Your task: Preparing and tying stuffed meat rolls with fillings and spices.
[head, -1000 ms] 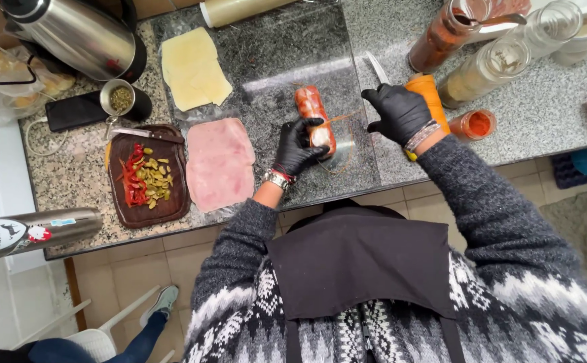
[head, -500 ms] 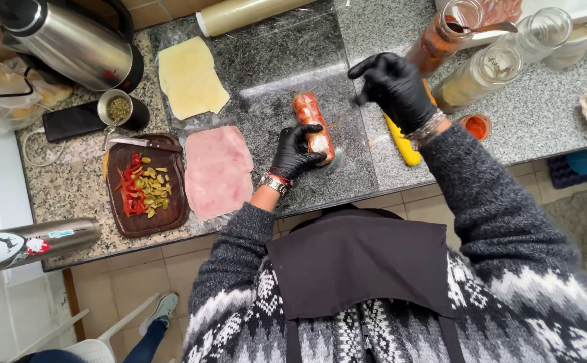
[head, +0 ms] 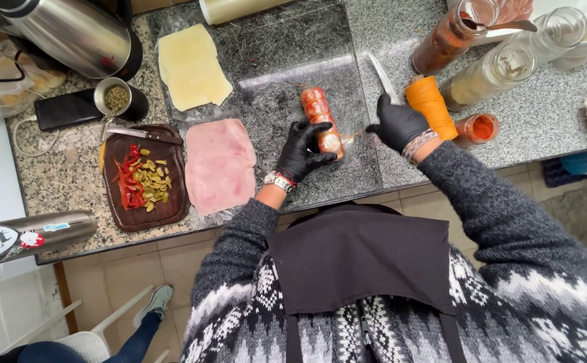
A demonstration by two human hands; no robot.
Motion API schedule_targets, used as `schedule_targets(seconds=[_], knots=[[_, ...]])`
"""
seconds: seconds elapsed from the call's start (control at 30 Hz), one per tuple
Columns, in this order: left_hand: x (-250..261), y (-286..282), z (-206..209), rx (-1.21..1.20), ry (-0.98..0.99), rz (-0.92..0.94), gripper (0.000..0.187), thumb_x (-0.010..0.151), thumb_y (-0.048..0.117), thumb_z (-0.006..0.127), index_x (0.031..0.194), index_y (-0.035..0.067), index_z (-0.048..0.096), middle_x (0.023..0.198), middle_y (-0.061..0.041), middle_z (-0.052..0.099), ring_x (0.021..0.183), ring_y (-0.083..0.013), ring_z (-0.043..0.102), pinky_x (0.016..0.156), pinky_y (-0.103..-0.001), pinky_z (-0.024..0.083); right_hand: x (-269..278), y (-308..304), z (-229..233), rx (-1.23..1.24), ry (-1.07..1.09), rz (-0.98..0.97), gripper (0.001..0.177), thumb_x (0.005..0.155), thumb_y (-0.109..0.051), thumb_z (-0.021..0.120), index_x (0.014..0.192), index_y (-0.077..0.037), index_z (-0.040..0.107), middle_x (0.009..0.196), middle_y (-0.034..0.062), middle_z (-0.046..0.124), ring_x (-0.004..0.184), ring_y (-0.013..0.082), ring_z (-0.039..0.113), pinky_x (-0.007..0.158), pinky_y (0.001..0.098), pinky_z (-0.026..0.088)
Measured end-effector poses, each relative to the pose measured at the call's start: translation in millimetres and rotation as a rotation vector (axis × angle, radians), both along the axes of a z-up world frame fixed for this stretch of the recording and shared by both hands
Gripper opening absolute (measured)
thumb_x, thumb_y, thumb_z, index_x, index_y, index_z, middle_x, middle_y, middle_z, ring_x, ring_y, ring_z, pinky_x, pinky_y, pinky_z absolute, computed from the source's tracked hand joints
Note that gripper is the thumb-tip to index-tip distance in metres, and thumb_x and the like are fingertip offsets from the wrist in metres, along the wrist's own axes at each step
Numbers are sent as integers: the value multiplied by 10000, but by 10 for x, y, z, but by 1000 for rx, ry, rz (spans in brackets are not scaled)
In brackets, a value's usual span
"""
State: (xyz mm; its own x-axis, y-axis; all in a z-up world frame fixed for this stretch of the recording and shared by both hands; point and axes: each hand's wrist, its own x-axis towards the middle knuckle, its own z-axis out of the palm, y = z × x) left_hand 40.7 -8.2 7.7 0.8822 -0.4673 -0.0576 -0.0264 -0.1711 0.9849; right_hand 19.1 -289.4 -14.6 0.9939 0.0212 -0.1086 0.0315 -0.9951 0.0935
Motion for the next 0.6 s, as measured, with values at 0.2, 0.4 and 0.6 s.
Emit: schedule_targets(seconds=[0.2, 0.4, 0.6], knots=[[96, 194, -421, 161, -147, -120, 601, 816, 13, 745, 1349, 262, 622, 1250, -148, 536, 1125, -401, 655, 933, -452, 610, 49, 95, 444, 378, 117, -48, 630, 897, -365, 787, 1244, -39, 375, 928, 140, 760, 921, 423, 735, 816, 548, 576], [76, 210, -599, 246, -394, 29, 216, 881, 243, 668, 1068, 213, 563, 958, -77, 547, 930, -339, 631, 737, -436, 579, -1, 210, 655, 241, 143, -74, 419, 877, -505, 763, 830, -92, 712, 800, 159, 705, 903, 410, 731, 776, 496, 584], [-196, 212, -439, 349, -594, -82, 296, 770, 364, 840, 921, 205, 642, 863, -36, 626, 849, -292, 699, 755, -395, 606, -105, 212, 731, 163, 49, -137, 481, 856, -554, 767, 853, -76, 711, 796, 136, 652, 865, 375, 734, 712, 478, 609]])
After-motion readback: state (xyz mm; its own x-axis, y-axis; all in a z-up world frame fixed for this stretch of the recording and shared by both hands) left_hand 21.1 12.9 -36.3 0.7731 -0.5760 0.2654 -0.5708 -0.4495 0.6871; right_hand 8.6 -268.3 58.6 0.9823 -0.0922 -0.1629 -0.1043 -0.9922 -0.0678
